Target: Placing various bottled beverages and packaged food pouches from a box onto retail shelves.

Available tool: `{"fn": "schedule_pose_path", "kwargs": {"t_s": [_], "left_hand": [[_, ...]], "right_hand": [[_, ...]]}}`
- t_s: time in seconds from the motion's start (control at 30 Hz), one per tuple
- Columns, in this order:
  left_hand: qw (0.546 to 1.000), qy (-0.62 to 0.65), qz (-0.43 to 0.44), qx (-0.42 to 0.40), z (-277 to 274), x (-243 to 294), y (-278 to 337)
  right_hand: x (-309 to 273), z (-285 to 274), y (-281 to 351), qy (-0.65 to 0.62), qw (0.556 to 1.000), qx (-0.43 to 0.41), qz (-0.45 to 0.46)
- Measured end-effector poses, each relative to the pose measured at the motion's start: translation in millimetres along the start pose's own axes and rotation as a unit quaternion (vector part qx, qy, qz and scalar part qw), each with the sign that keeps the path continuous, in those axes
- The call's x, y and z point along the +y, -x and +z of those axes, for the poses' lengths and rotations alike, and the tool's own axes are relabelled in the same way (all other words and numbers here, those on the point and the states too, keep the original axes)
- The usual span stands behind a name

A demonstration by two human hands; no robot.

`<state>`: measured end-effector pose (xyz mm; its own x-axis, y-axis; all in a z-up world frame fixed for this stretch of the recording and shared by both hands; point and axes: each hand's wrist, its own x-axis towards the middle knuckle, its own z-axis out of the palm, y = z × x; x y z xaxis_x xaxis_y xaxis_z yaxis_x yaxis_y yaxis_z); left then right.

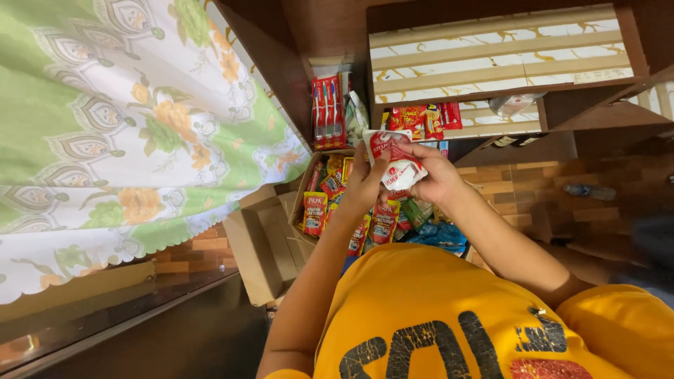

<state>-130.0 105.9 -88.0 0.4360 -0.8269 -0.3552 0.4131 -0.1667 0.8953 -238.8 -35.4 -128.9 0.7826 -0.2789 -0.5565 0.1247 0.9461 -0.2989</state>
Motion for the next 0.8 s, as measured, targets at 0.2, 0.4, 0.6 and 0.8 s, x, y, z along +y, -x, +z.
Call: {"fn": "schedule_pose_path", "kwargs": {"t_s": [0.2, 0.4, 0.6, 0.8], "left_hand": [[0.921, -0.267, 0.28, -0.056, -17.1, -2.9, 10.5], [0.944, -0.227, 0.238, -0.027, -26.5, -18.4, 13.3], [0.915, -0.267, 0.293, -0.071, -32.8, -4.2, 25.2], [0.977, -0.173, 0.095, -0.086, -62.1, -53.7, -7.7]], "right_hand": [[7.1, -54.4, -28.7, -0.081, 0.994, -0.037, 0.069], [16.0, -37.2, -3.9, -0.036, 0.986, -0.103, 0.124], [9.3, -2.6, 21.2, 0.072, 0.995, -0.07, 0.008], [1.6, -11.9, 18.7, 0.198, 0.968, -0.095, -0.123]]}}
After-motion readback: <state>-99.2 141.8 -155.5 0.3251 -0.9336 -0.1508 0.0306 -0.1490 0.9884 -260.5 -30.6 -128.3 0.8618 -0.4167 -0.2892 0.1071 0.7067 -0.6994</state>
